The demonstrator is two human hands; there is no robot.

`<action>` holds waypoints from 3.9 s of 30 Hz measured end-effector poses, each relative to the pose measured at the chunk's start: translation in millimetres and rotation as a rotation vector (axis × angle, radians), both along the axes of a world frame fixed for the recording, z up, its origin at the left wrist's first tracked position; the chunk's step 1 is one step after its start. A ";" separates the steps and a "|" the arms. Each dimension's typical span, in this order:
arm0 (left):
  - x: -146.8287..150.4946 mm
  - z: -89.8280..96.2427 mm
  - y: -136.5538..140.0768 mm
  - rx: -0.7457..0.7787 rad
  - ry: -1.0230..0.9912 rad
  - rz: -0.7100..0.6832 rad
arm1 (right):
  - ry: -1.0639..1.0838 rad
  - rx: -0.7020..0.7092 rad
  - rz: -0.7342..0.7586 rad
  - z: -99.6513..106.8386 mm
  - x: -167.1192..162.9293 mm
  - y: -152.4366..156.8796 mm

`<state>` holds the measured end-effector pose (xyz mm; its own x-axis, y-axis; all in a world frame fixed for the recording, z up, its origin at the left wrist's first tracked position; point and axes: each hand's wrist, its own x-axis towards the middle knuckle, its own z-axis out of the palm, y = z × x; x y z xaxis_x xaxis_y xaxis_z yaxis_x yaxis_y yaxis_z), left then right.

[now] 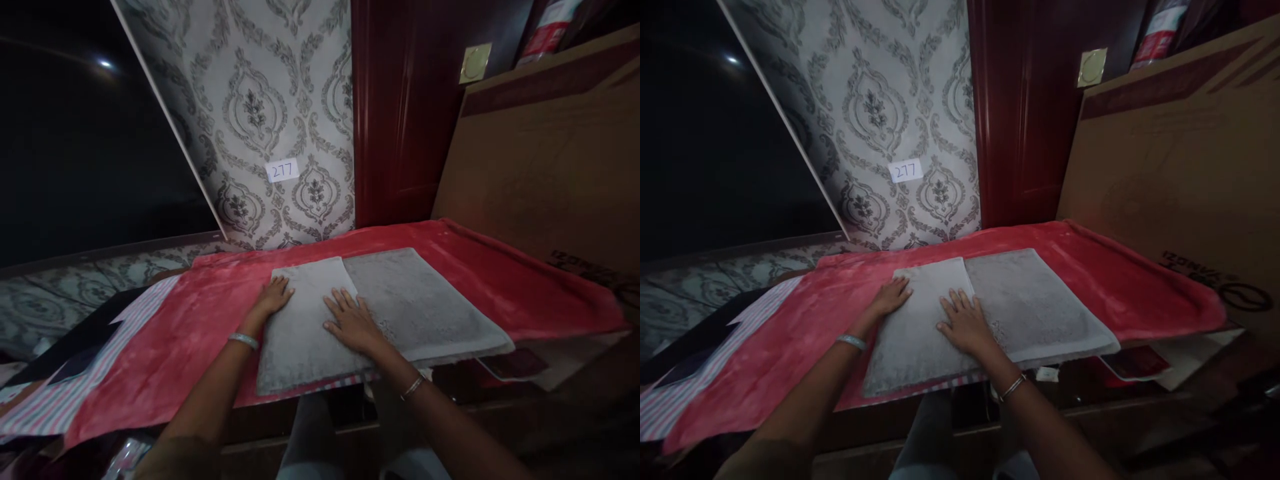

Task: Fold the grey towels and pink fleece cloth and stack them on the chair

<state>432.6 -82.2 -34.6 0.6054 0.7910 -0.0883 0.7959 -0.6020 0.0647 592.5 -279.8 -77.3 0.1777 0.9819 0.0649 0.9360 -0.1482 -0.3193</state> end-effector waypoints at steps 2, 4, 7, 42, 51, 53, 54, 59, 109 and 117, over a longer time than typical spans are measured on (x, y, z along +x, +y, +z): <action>-5.6 -2.5 -17.1 0.025 0.006 0.008 | 0.004 -0.001 -0.002 -0.2 -0.2 -1.1; -8.7 -8.9 -37.5 0.083 0.002 -0.002 | 0.007 -0.009 0.002 2.0 0.6 -1.6; -10.0 -17.9 -65.1 0.168 -0.002 -0.020 | -0.003 -0.062 0.017 13.7 3.8 3.7; -51.9 -68.5 -137.1 0.237 -0.268 0.086 | -0.050 0.029 0.517 4.6 -20.8 176.3; -51.4 -68.1 -133.0 0.257 -0.295 0.081 | -0.088 -0.024 0.126 9.5 25.0 187.6; -50.6 -64.4 -132.8 0.250 -0.296 0.078 | -0.095 -0.044 0.045 9.3 42.4 175.9; -50.0 -61.9 -133.0 0.241 -0.292 0.079 | -0.096 -0.058 0.000 9.7 53.8 168.1; -46.8 -47.6 -136.6 0.187 -0.254 0.089 | -0.084 -0.127 -0.191 18.6 108.6 120.7; -43.2 -48.2 -119.2 0.262 -0.141 -0.149 | 0.179 0.709 -0.275 -41.7 82.8 -157.9; -26.7 -10.9 -118.7 -0.068 -0.064 -0.360 | 0.095 0.417 -0.802 -32.7 201.7 -165.0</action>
<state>405.8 -200.9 -45.5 0.8500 0.5197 -0.0859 0.5267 -0.8354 0.1573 794.2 -444.8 -110.0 0.8202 0.4616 0.3379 0.5691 -0.5987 -0.5636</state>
